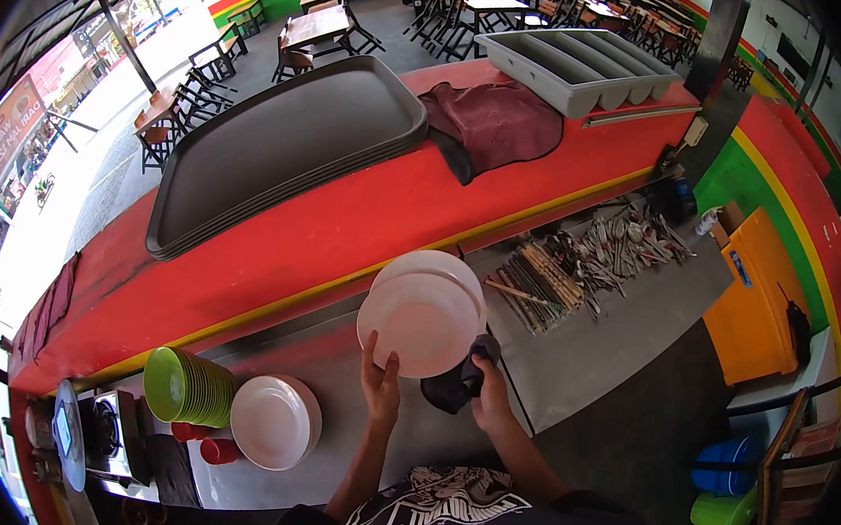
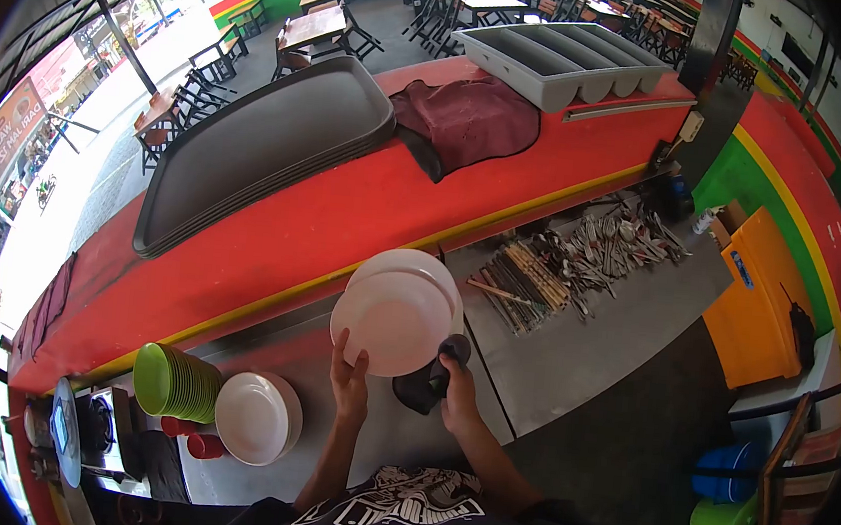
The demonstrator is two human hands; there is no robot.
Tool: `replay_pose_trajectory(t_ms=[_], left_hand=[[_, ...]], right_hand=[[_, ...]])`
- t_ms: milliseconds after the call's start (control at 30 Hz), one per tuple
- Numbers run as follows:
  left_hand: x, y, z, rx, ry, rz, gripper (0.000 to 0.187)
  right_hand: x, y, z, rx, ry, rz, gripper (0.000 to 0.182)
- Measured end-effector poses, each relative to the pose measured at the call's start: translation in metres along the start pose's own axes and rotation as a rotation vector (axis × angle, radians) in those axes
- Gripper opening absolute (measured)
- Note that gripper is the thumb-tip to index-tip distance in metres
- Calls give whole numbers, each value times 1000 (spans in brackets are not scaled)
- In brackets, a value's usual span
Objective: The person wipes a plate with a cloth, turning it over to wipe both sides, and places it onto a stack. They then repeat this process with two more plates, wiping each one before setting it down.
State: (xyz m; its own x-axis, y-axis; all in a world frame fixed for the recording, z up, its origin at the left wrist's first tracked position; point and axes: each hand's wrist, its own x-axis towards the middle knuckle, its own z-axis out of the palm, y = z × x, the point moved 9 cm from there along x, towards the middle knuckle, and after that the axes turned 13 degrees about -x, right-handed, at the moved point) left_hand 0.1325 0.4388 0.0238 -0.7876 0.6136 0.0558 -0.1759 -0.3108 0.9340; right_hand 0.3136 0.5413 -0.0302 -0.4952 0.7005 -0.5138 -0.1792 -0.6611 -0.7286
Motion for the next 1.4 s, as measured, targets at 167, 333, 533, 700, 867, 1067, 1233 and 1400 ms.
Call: replay_pose_trajectory(t_ms=[167,333,533,700,867,1067,1233,1400], left_hand=[[0,-28,-7,60,-35,-121,58],[-16,-23,0,-81,-107,-199,60],[-47,-17,-47,-105,-124,-247,58],[-68,38,-142,81,-3,-166,54],[-97,89,-303,423,378,100,43],[-121,90,-422,724,534,60,68],[-124,40,-447,502,377,-6,87],[-122,27,-442,349,312,-150,92]], right_hand=[[4,16,1,16,-5,40,38],[-10,33,14,3,-17,123,37],[-13,84,39,-1,-79,188,36],[-33,137,103,-88,-103,278,35],[-31,199,160,-460,-152,155,36],[-49,262,217,-822,-282,-89,45],[-67,258,227,-1114,-177,-195,45],[-82,255,223,-1066,-124,-127,43]])
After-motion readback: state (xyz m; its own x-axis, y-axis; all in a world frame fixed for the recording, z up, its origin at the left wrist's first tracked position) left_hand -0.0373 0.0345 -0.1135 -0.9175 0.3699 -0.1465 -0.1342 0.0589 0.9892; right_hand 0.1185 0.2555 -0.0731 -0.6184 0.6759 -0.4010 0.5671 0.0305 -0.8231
